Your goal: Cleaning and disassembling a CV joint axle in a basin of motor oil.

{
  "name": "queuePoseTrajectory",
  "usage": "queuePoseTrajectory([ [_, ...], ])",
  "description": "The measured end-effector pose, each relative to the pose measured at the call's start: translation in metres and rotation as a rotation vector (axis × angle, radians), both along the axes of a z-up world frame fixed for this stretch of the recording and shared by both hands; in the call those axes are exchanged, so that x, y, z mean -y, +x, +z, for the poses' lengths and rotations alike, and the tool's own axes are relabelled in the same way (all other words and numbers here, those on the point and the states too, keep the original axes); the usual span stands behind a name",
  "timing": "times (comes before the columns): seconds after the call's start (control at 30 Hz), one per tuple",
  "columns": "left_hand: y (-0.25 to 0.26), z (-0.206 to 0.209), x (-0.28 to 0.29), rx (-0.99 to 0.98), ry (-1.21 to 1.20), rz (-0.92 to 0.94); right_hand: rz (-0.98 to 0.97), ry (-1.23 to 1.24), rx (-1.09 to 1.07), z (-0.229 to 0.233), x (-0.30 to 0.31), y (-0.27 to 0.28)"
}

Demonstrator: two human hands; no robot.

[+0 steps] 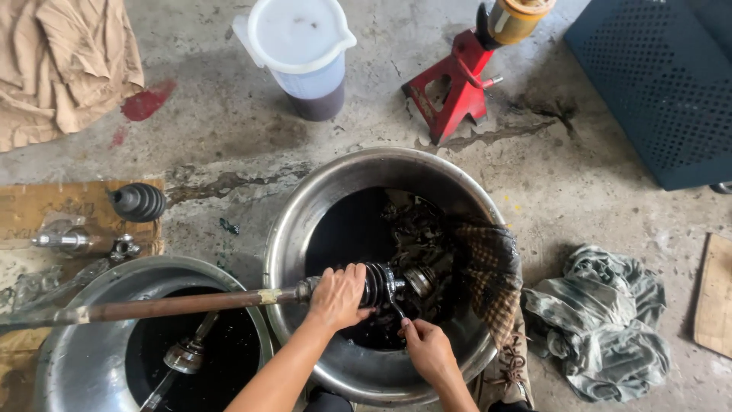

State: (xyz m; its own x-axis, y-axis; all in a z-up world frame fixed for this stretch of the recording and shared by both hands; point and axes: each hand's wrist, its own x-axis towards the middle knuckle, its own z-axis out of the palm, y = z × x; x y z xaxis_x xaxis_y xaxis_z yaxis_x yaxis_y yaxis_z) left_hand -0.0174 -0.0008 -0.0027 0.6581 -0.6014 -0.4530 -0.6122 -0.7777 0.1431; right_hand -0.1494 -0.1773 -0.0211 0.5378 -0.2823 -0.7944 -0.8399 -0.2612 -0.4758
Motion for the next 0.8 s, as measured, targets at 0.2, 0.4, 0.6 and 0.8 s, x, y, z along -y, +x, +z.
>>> queuePoseTrajectory([
  [0.2,-0.006,-0.002,-0.001,0.067,-0.049,0.034,-0.006,-0.217,0.132,0.017,-0.020,0.015],
  [0.4,-0.016,-0.001,-0.001,0.144,-0.112,0.010,-0.064,-0.217,0.113,-0.005,-0.026,-0.016],
  [0.6,0.009,0.042,0.016,-0.146,-0.023,0.250,0.003,-0.192,0.095,0.038,-0.021,0.027],
  [0.8,0.010,0.029,0.017,-0.235,0.099,0.183,-0.009,-0.207,0.150,0.005,-0.018,0.021],
])
